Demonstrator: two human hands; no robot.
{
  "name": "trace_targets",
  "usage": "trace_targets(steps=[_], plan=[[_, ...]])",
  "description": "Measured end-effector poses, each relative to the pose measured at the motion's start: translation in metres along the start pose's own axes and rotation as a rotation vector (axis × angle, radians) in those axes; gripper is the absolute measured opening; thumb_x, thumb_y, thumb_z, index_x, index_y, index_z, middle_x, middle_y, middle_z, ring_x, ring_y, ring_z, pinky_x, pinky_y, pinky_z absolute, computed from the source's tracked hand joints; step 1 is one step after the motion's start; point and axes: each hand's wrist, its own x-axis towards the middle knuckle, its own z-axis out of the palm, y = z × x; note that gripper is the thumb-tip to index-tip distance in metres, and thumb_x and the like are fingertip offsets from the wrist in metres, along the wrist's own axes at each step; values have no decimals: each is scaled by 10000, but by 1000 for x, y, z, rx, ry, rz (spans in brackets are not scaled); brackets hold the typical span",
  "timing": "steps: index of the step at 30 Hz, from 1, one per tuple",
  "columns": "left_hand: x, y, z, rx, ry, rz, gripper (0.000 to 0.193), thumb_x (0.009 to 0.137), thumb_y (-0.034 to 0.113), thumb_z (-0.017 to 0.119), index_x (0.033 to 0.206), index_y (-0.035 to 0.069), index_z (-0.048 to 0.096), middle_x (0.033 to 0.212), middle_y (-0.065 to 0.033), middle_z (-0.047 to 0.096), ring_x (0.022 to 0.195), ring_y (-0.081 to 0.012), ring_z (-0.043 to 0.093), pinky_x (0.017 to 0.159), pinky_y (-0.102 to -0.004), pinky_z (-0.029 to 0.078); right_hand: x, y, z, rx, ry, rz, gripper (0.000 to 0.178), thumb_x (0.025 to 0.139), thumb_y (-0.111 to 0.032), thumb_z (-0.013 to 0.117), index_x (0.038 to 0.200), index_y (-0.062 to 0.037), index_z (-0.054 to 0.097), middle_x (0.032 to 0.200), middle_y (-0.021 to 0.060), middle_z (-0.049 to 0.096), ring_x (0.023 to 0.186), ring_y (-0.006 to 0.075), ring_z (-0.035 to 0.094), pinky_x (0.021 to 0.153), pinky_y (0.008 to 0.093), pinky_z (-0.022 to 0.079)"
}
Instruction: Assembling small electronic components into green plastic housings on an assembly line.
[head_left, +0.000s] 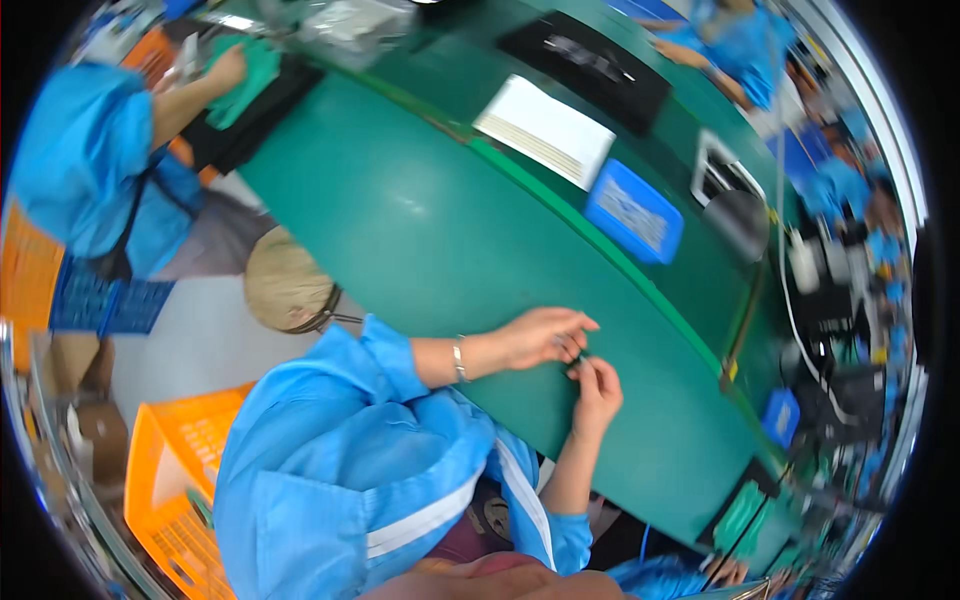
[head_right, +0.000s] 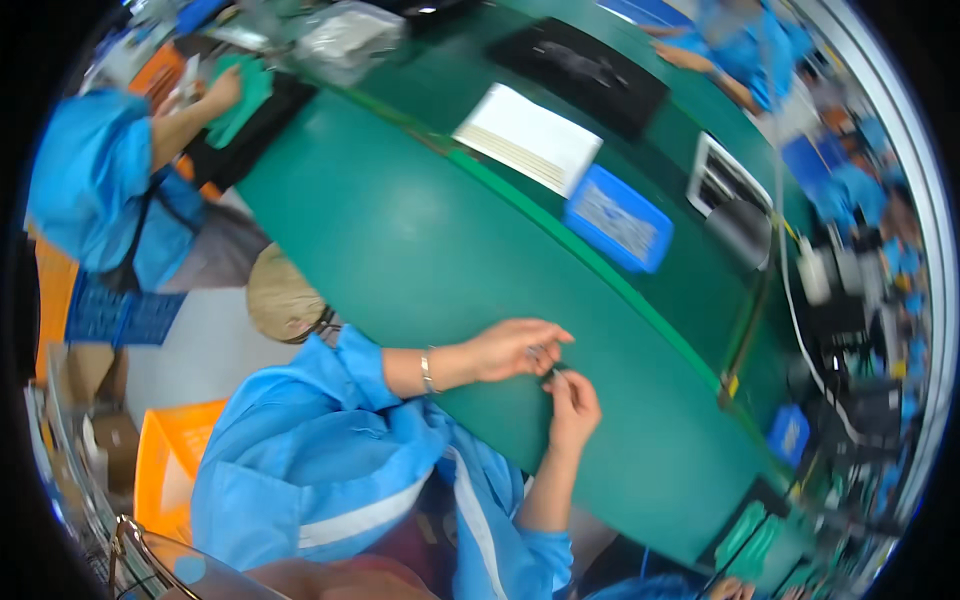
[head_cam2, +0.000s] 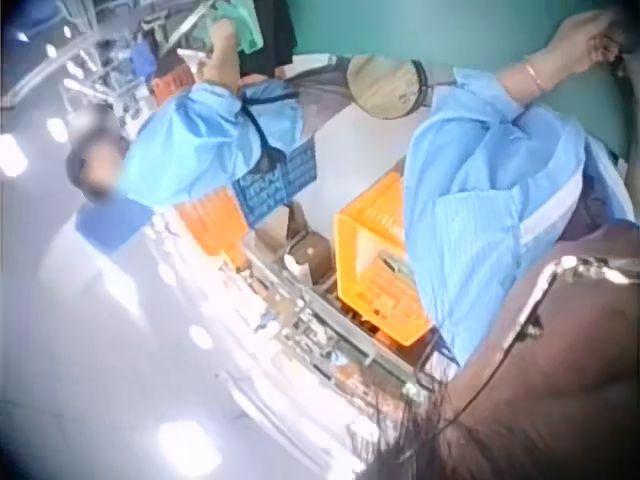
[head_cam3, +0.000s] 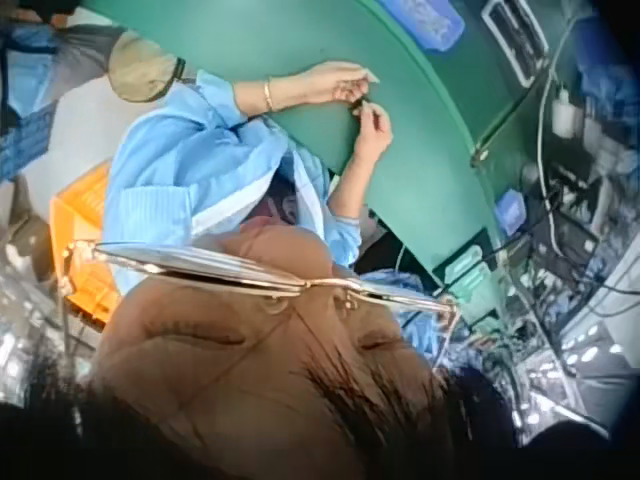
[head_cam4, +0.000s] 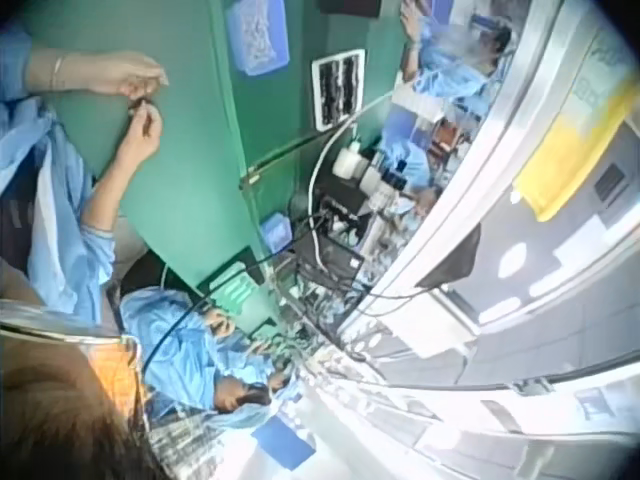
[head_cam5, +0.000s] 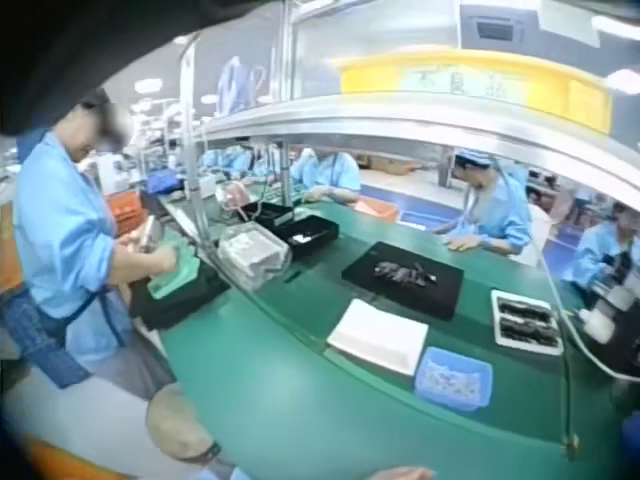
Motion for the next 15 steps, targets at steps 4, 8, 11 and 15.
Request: trace_targets(steps=[4,8,11,15], plan=[[-4,5,0,-74,-26,30,320,965,219,497,1217,25,536,875,-55,598,747,-116,568,684,-249,489,3,-4,9,-11,0,-29,43,865,-9,584,893,16,605,752,58,605,673,114,560,657,226,454],[-15,22,14,-13,51,56,300,958,253,512,1157,33,553,787,-14,543,682,-88,531,614,-235,457,2,-10,17,-71,0,-63,40,868,-12,574,868,21,595,727,55,579,650,111,535,637,227,442],[-22,32,7,29,22,64,270,966,304,501,1043,50,546,676,24,460,541,-56,401,470,-212,319,4,-9,18,-75,-12,-74,52,871,-28,577,854,17,596,723,52,574,650,110,530,630,226,437],[-50,57,24,134,84,47,282,979,333,469,996,56,518,619,49,355,493,-37,266,434,-211,198,3,-12,18,-114,-5,-64,45,871,-26,579,859,14,598,729,51,575,653,109,529,632,227,442]])
